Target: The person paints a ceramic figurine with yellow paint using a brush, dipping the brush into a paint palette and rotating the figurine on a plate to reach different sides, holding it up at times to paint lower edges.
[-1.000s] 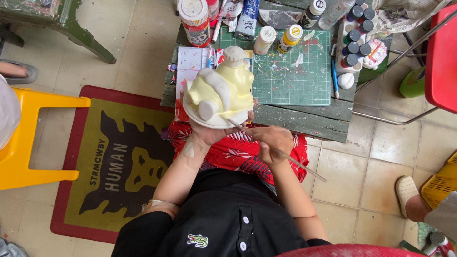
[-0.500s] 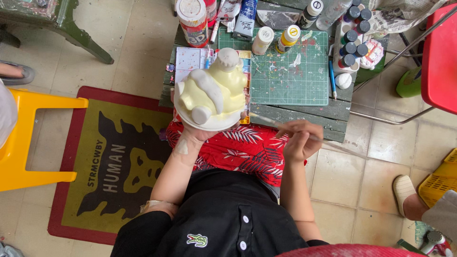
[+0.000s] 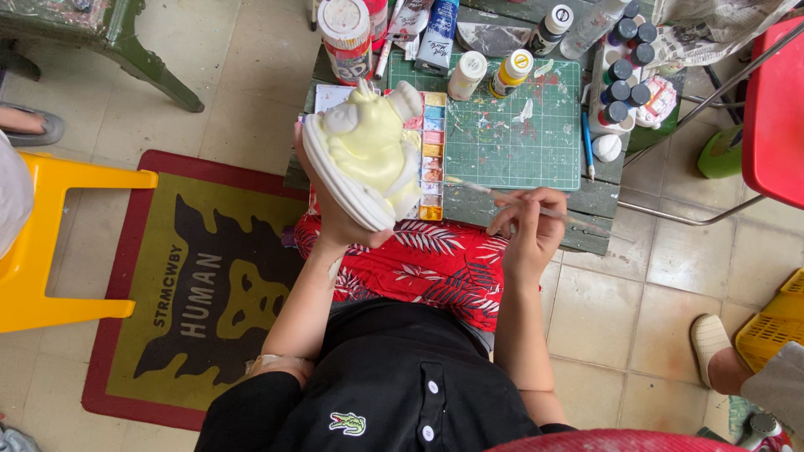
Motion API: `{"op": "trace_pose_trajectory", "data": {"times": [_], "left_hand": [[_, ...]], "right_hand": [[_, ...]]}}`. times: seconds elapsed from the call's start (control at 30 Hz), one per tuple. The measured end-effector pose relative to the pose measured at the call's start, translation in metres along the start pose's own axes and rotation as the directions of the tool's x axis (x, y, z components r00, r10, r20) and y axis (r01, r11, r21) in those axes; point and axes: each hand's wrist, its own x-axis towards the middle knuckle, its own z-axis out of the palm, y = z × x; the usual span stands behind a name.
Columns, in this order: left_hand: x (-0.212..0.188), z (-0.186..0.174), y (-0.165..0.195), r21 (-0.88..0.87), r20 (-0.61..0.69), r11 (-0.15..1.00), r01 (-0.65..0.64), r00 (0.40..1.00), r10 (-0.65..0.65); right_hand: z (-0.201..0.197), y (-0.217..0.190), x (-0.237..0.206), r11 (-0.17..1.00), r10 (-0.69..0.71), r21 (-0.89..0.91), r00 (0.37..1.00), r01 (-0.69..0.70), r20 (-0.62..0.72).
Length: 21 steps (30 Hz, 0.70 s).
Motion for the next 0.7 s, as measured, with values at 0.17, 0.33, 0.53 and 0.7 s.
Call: {"op": "trace_pose_trajectory", "data": {"times": [0.17,0.33,0.53,0.7], "left_hand": [[0.001,0.006,0.009,0.072,0.053,0.997,0.001,0.999,-0.004],[-0.002,0.017,0.009,-0.051,0.094,0.998,0.032,0.995,-0.027],[-0.004,0.019,0.008,0.012,0.096,1.0,0.006,0.995,-0.007],[-0.008,0.014,0.001,0.15,0.089,0.985,-0.088,0.993,0.075]], "right_hand": [[0.012,0.006,-0.001,0.973,0.115,0.197,0.992,-0.123,0.05],[0.018,0.009,0.004,0.995,0.073,-0.081,0.993,-0.065,0.092],[0.013,0.006,0.005,1.0,-0.008,-0.011,1.0,0.008,-0.017],[0.005,0.014,0.008,0.993,-0.035,-0.115,0.999,0.034,-0.013]]}}
